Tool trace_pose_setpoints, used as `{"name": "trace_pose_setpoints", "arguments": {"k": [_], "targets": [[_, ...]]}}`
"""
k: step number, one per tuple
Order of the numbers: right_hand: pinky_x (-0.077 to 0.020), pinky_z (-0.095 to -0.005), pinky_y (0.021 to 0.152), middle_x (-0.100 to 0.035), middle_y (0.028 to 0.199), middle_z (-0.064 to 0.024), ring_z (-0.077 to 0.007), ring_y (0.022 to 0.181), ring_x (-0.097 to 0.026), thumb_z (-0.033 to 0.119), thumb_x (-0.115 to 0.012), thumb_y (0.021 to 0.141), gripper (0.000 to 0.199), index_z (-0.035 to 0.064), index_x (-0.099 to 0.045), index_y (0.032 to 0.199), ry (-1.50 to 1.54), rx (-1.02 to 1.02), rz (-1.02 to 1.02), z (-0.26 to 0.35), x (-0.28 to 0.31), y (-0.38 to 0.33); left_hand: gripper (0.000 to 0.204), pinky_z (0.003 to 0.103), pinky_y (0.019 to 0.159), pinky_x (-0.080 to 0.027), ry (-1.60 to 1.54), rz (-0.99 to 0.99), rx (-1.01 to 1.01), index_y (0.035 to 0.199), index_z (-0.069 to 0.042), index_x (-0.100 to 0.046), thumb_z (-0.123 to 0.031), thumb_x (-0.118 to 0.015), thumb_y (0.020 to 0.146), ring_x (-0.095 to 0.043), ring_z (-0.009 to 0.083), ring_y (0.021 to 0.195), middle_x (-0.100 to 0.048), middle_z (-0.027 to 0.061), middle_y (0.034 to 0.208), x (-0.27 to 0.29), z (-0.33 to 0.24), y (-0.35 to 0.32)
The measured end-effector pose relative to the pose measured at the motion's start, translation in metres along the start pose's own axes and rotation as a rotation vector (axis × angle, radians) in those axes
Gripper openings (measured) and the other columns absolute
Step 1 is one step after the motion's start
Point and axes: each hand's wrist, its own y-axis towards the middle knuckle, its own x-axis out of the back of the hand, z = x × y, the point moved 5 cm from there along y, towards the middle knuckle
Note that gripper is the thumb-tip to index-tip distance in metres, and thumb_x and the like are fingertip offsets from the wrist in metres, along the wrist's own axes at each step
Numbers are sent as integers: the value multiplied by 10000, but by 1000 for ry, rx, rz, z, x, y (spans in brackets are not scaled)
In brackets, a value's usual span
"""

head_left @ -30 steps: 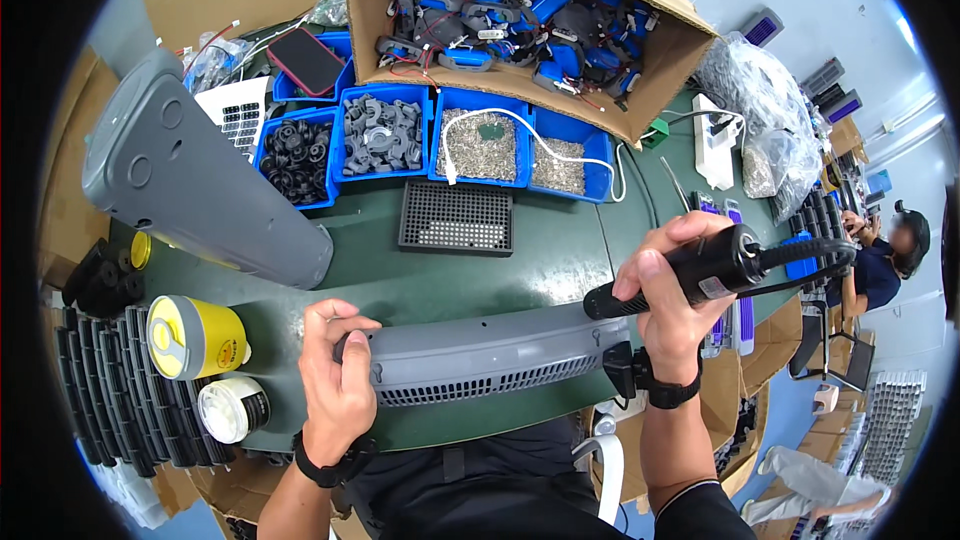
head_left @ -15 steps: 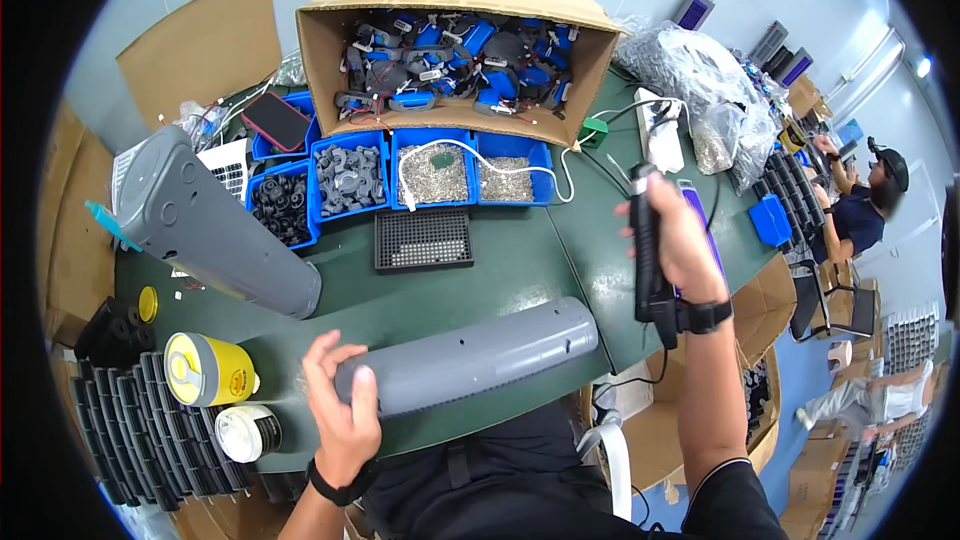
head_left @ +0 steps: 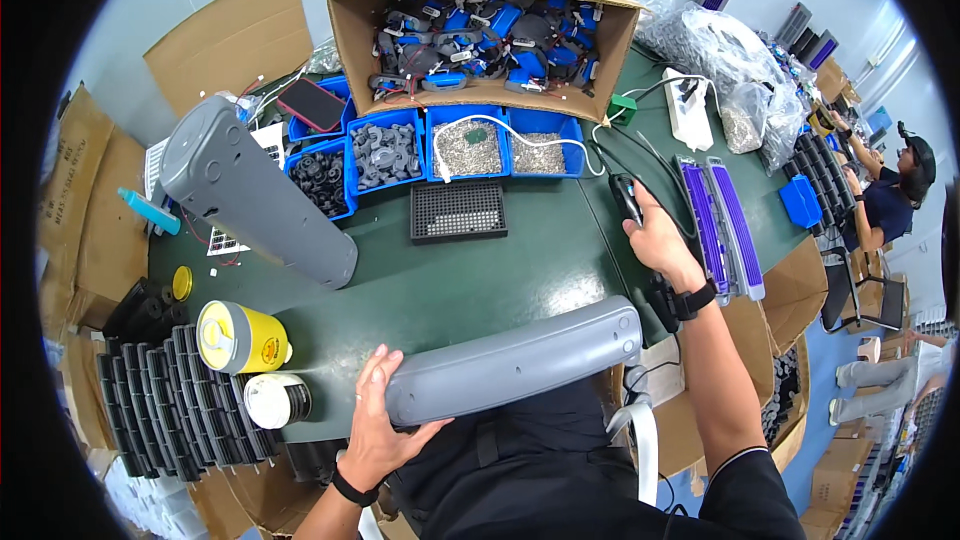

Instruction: The person assembles a grey electronic device by inserting a purple internal component and connecting wires. They use a power drill to secure the casing with screws and place the finished unit into a cardboard box.

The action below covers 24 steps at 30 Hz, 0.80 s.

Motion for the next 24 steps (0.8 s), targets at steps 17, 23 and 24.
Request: {"name": "trace_pose_setpoints", "arguments": {"k": [17,23,24], "targets": [[-454,-467,1166,-626,1427,-293,-361,1349,-607,415,-447,1145,615,-79,-509,1505,1075,133,86,7,-30,-148,1349,569,1187,-410,-63,1,-66,1690,-45,-27,-65,-956,713,-517,492,1421,-471,329,1556,1,10,-6],[-441,-441,1139,-573,1478,-231,-305,1331,-585,627,-575,1018,863,-26,-449,1569,1118,197,179,28,-27,-142,998,428,1103,-496,-723,-147,509,1623,17,-336,-179,-888,816,-673,259,1205,-593,227,1483,16,5,17],[-427,-434,1147,-563,1486,-223,-295,1346,-572,641,-636,978,921,-25,-429,1581,1109,196,235,27,-24,-142,900,401,1062,-518,-816,-182,609,1603,17,-385,-265,-847,883,-685,213,1149,-645,215,1427,15,14,18]]}}
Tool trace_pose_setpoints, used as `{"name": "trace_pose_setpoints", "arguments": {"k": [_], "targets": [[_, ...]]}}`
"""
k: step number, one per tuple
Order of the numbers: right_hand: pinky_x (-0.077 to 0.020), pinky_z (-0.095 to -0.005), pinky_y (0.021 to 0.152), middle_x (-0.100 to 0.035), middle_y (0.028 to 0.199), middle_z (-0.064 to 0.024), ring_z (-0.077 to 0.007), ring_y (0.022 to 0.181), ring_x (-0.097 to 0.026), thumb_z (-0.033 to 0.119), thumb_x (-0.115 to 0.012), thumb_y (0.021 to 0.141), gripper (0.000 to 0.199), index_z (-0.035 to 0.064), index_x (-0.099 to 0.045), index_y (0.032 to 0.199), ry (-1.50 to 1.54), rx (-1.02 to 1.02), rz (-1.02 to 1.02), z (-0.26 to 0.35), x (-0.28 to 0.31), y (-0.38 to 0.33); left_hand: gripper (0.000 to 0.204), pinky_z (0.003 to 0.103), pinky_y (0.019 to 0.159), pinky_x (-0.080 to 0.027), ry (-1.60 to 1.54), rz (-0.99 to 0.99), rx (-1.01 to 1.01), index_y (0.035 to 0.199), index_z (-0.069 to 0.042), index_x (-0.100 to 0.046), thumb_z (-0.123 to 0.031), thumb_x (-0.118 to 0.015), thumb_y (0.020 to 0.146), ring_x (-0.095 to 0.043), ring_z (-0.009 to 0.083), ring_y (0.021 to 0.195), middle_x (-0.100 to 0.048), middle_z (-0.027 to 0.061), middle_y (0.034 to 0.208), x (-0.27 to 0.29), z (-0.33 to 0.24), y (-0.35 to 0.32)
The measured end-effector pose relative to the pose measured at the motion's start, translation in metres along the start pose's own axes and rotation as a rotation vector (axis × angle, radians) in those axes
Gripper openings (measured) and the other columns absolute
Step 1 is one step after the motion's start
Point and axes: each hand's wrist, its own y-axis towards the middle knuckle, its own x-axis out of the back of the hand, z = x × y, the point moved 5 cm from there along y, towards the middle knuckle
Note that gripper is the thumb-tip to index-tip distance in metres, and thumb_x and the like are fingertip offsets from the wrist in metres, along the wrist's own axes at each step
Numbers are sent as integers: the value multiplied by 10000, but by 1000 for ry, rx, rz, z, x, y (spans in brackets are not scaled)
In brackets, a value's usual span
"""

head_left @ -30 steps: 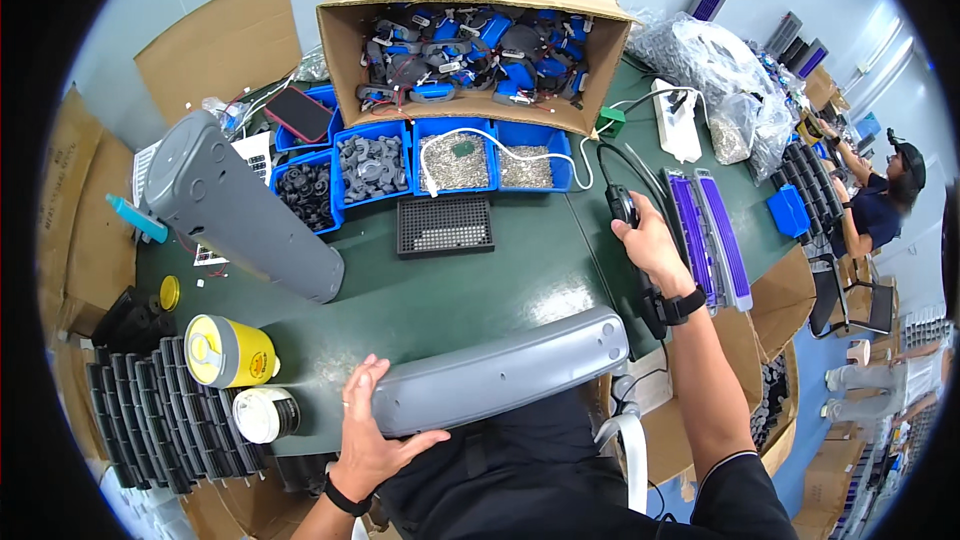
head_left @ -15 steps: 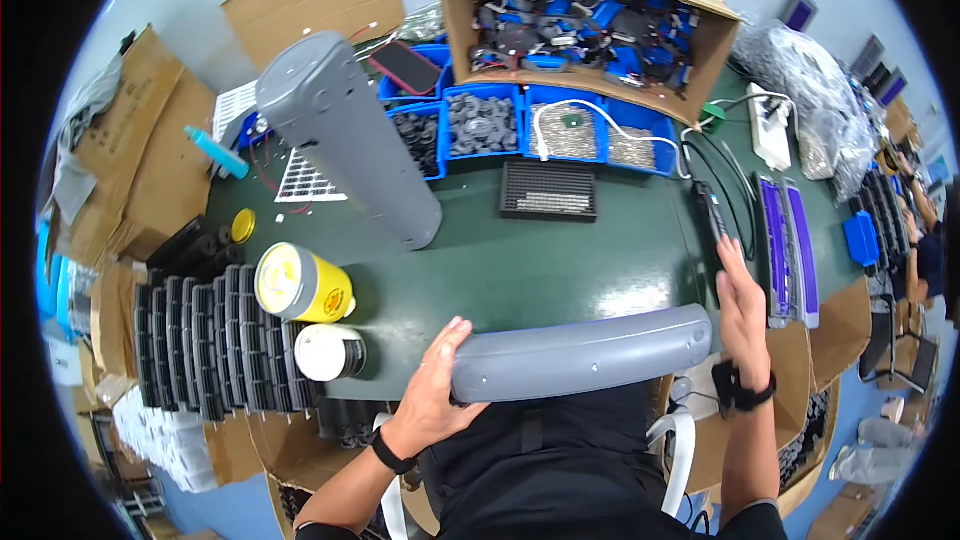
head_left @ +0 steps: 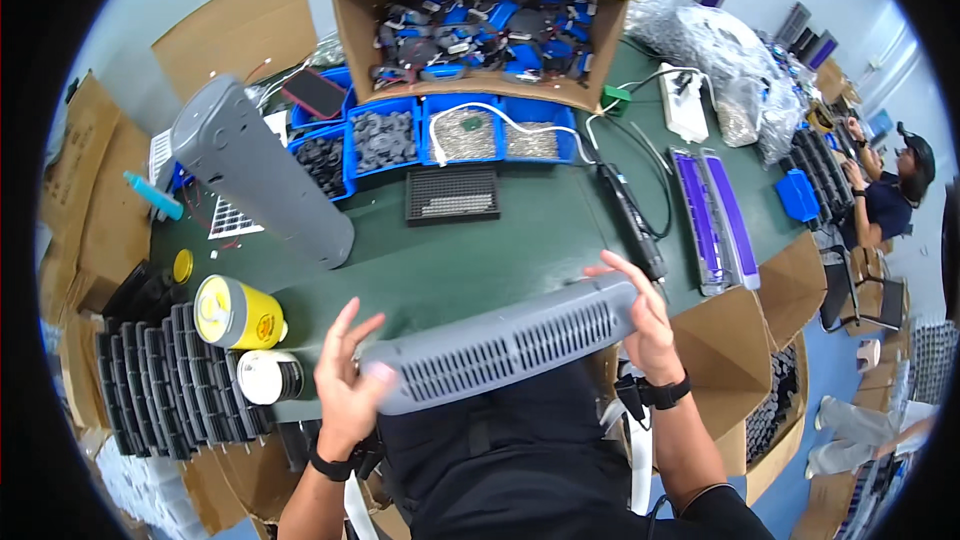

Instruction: The person assembles a grey electronic device by inserting a purple internal component and connecting wires. They use a power drill to secure the casing with screws and place the finished unit into a cardboard box.

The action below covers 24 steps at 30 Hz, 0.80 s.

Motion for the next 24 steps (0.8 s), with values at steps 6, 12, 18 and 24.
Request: {"name": "trace_pose_setpoints", "arguments": {"k": [6,12,18,24], "targets": [[-333,-392,1194,-532,1457,-153,-260,1392,-478,391,-842,852,977,12,-380,1625,-55,-70,-26,-2,-8,-6,782,266,539,-513,59,-59,334,1205,60,-693,-626,-329,1116,-669,152,627,-730,130,847,9,33,26],[-362,-384,1176,-557,1411,-143,-267,1338,-526,309,-850,804,941,21,-430,1596,-121,-94,-98,-3,-15,-4,861,223,320,-369,38,-88,459,1093,41,-701,-715,-290,1086,-580,133,413,-677,81,695,8,38,27],[-406,-372,1127,-597,1334,-135,-257,1253,-576,233,-807,770,870,21,-482,1549,-11,-196,-201,-4,-25,0,843,244,328,-378,56,-107,422,1092,46,-693,-696,-293,1097,-553,136,399,-681,95,718,12,38,23],[-411,-373,1122,-599,1325,-128,-251,1243,-581,203,-790,747,862,42,-497,1542,13,-223,-217,-5,-20,0,821,245,331,-380,54,-89,384,1081,45,-685,-666,-276,1112,-549,137,397,-669,92,703,8,38,24]]}}
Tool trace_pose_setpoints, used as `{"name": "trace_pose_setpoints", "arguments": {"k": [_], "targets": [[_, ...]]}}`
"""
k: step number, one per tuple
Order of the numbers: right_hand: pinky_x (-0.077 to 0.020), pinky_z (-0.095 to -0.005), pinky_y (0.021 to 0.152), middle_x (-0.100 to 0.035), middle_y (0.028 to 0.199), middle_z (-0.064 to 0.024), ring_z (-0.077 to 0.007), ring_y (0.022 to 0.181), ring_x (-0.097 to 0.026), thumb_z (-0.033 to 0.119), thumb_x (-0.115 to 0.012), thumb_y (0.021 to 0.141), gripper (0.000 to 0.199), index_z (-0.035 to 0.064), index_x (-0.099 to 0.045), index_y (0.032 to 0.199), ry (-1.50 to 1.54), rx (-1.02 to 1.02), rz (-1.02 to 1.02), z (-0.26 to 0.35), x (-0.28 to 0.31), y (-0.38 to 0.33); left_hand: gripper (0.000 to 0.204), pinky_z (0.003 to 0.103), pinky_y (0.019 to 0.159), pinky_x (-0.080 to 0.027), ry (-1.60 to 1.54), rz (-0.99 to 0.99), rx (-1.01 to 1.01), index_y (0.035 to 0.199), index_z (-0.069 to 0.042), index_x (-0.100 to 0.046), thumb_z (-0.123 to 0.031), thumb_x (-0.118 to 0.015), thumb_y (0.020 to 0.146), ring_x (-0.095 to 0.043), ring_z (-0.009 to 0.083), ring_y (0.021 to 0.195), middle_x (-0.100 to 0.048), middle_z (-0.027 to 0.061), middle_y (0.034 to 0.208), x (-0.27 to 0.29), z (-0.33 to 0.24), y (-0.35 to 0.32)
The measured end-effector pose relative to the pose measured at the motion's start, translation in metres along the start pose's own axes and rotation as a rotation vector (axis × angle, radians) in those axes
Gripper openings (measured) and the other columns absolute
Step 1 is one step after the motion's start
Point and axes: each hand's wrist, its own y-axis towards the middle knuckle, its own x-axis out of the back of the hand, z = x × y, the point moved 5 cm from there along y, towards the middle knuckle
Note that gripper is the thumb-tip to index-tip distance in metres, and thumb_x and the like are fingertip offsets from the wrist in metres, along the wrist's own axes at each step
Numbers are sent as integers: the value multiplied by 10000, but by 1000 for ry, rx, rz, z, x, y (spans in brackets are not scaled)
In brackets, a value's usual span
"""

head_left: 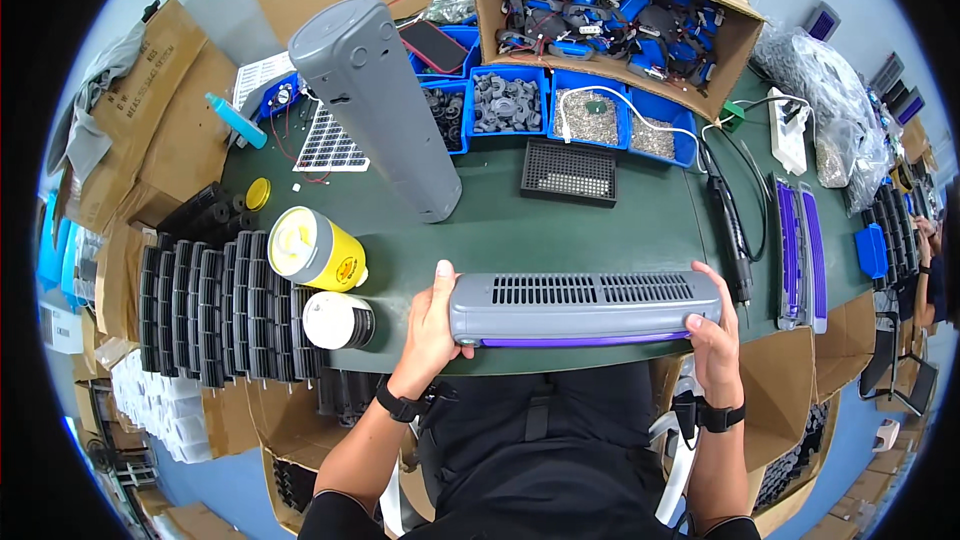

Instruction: The person assembles a grey electronic device by inserting a purple internal component and connecting wires. They use a power drill to secure the casing with screws and place the finished unit into a cardboard box.

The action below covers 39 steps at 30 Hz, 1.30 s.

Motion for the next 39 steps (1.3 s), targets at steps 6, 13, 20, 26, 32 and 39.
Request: {"name": "trace_pose_setpoints", "arguments": {"k": [6,13,20,26,32,39], "targets": [[-411,-371,1122,-601,1324,-126,-253,1243,-582,205,-789,749,861,36,-497,1542,2,5,2,1,0,-1,805,237,336,-382,12,7,-12,1068,40,-679,-642,-254,1125,-563,136,405,-666,92,693,0,0,-2],[-411,-368,1126,-566,1356,-99,-242,1274,-558,308,-1012,654,1120,43,-440,1579,71,40,150,-2,13,-11,826,235,399,-421,17,18,-72,1252,30,-700,-642,-236,1127,-607,118,474,-704,81,737,0,-3,-8],[-429,-340,1074,-601,1304,-80,-207,1228,-579,343,-1065,574,1125,55,-490,1498,127,61,69,33,74,-75,839,236,427,-460,-23,248,-85,1260,32,-701,-638,-212,1132,-630,120,520,-722,87,799,-58,-15,-7],[-477,-365,1069,-658,1284,-126,-237,1191,-648,286,-1010,546,1016,3,-550,1406,-190,355,-224,152,170,-176,469,217,535,-499,88,582,-315,1281,41,-686,-363,-492,1144,-650,90,622,-771,108,979,-148,-37,-36],[-486,-384,1073,-658,1287,-131,-244,1197,-651,149,-991,560,932,9,-593,1392,-607,250,-588,181,209,-281,245,208,507,-467,274,522,-257,1266,17,-699,-129,-614,1088,-612,57,587,-781,98,987,-155,-7,-8],[-556,-475,971,-630,1192,-174,-375,1137,-655,269,-947,638,801,106,-611,1347,-1141,-132,-768,2,316,-213,243,195,468,-433,335,448,-253,1237,33,-691,-145,-615,1089,-586,58,553,-753,96,940,-154,-2,-1]]}}
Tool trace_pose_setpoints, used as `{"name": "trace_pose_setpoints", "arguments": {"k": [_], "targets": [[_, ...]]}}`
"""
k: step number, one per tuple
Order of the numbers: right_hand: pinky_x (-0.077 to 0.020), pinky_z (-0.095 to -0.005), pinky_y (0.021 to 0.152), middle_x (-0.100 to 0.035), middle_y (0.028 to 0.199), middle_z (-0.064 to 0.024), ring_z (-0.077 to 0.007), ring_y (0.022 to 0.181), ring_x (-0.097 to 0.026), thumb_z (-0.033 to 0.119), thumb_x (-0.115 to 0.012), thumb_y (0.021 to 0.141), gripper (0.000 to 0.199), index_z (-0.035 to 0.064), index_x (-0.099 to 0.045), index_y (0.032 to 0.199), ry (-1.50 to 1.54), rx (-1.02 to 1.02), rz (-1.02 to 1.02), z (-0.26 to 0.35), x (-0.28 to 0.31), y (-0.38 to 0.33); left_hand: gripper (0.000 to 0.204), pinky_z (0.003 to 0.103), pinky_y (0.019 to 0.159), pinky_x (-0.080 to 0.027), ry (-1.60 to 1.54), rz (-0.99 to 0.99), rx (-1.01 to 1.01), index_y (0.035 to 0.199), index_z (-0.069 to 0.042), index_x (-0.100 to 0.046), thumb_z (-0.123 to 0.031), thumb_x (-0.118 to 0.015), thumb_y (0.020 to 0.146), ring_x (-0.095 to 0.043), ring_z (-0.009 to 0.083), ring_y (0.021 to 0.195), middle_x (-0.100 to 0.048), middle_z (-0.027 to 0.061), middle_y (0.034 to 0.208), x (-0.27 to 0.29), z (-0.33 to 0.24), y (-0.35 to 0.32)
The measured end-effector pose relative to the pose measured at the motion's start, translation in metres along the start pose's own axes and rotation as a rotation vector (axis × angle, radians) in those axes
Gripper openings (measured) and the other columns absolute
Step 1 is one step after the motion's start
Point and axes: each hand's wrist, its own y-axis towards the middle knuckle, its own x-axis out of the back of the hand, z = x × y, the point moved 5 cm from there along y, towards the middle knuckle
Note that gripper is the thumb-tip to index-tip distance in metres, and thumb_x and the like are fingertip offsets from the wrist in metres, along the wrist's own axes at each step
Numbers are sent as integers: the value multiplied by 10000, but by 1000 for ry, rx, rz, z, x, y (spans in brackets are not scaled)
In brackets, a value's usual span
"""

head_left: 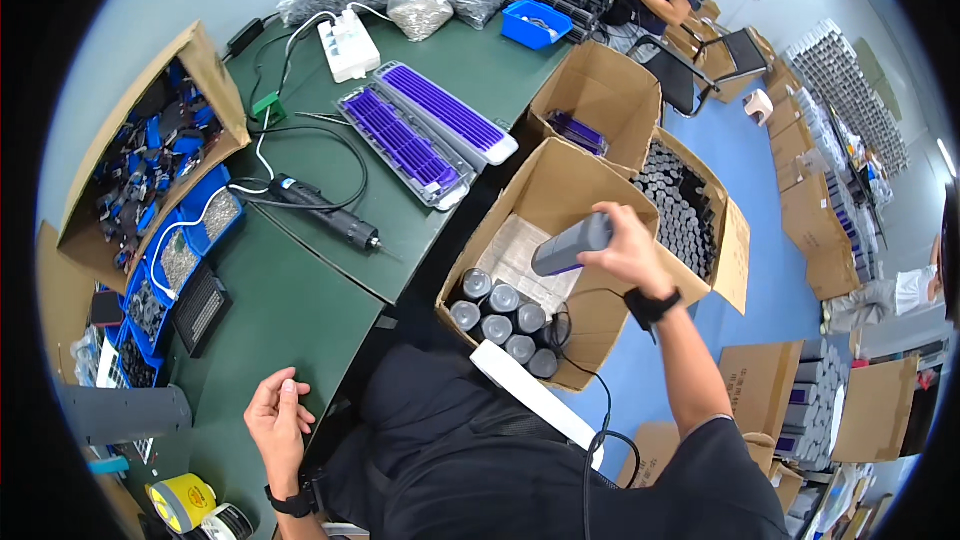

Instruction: The person assembles a grey electronic device by inserting a purple internal component and connecting wires. They use a power drill to secure the casing with screws and place the finished unit into a cardboard box.

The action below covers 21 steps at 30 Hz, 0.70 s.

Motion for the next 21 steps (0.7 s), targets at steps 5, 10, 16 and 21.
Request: {"name": "trace_pose_setpoints", "arguments": {"k": [5,10,16,21], "targets": [[-566,-522,972,-598,1267,-235,-456,1173,-640,293,-930,637,831,131,-571,1369,-131,-265,140,-121,-135,25,241,193,453,-406,65,-51,27,1223,23,-693,-163,-622,1089,-559,48,538,-719,57,881,1,4,1],[-574,-531,980,-581,1293,-280,-483,1159,-666,275,-905,628,862,127,-537,1394,-178,-426,207,-198,-236,3,231,184,420,-367,131,-111,79,1209,10,-700,-173,-627,1088,-535,30,517,-690,26,832,-2,4,3],[-595,-477,995,-663,1360,-252,-398,1225,-687,304,-931,667,857,98,-564,1413,-140,-698,332,-241,-281,-34,229,184,403,-353,167,-144,93,1188,3,-707,-188,-632,1087,-517,24,495,-677,16,807,-2,3,3],[-568,-450,1063,-722,1341,-191,-334,1263,-690,484,-936,720,730,37,-752,1267,-227,-801,561,-238,-288,-51,229,186,400,-355,211,-149,94,1183,-1,-708,-195,-634,1086,-517,24,493,-672,14,800,1,2,1]]}}
